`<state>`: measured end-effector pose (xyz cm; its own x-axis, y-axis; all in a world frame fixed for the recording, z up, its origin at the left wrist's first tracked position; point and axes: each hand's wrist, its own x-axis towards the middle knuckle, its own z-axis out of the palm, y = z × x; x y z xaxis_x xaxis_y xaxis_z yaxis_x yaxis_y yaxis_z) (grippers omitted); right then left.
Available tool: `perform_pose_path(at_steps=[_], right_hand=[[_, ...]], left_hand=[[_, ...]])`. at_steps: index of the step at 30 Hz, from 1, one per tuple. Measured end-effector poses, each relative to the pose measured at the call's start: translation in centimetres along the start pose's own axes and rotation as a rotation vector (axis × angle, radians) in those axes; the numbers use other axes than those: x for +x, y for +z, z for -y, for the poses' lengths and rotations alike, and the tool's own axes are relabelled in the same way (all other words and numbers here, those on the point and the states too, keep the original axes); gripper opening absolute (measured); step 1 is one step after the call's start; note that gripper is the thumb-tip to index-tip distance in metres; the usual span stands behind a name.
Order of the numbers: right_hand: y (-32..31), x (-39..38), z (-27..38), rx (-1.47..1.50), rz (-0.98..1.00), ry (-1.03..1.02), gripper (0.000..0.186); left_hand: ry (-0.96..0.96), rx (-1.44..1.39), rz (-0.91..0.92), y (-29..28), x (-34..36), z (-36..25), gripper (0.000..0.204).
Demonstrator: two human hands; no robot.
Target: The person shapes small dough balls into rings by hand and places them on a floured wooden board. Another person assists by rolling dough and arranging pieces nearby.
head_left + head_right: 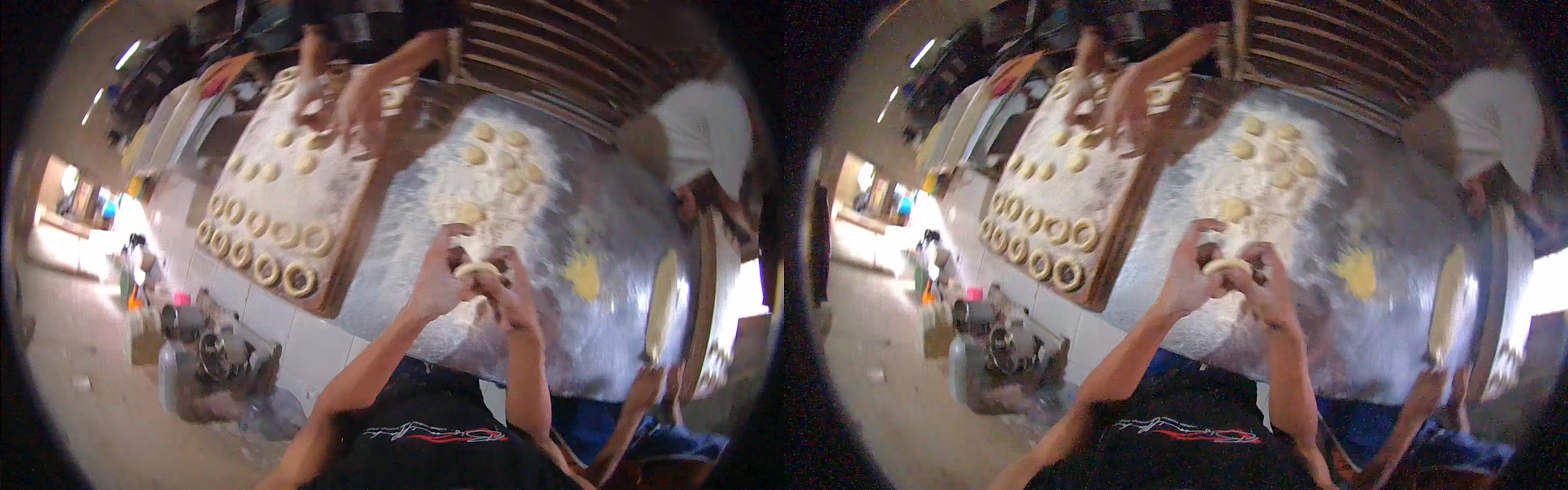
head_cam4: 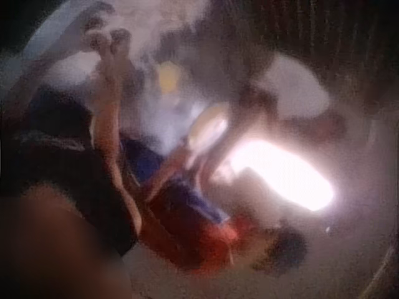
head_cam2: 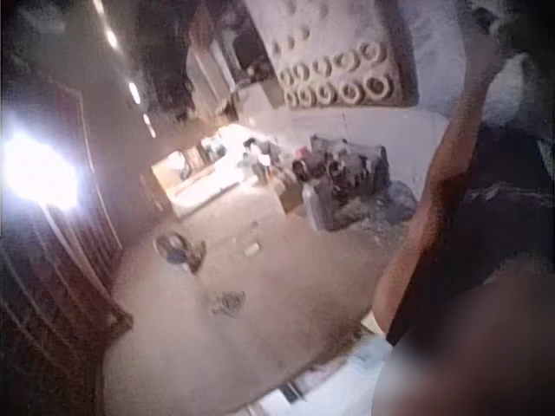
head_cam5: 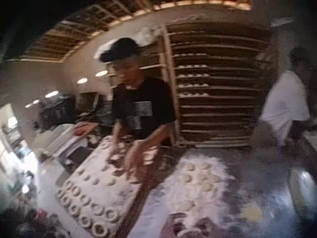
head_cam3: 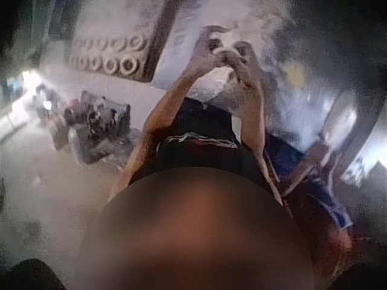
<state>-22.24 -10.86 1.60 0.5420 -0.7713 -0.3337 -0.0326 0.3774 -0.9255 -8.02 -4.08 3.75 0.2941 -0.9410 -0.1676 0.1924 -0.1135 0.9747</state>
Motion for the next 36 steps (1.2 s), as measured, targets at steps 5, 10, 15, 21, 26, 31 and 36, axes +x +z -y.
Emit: perform_pose_path(at_steps=[5,10,15,21,26,31,36], right_hand=[[2.8,0.2,0.7,-0.456,0.066,-0.395,0.030],[6.0,2.7,1.4,-0.800,-0.232,-0.532,0.039],[9.2,2.8,1.7,-0.759,-0.143,-0.294,0.046],[13.4,1.7,0.7,0.353,-0.042,-0.128,0.057],[12.3,0.0,1.8,0.298,0.069,-0.204,0.047],[9.9,-2.0,1.4,0.458,0.237,-0.168,0.037],[7.3,-3.4,0.7,0.281,0.289,-0.164,0.024]], left_hand=[[0.303,0.512,-0.146,-2.5,0.1,-0.8,0.073],[0.422,0.499,0.017,-6.7,1.8,0.0,0.085],[0.032,-0.102,-0.081,-8.4,2.8,0.1,0.064],[0.346,-0.086,-0.502,-7.3,3.5,1.8,0.057],[0.303,-0.075,-0.465,-6.9,1.4,1.9,0.057],[0.896,0.241,-0.406,-5.3,-0.5,1.5,0.058],[0.376,-0.073,-0.442,-3.7,-1.3,2.9,0.054]])
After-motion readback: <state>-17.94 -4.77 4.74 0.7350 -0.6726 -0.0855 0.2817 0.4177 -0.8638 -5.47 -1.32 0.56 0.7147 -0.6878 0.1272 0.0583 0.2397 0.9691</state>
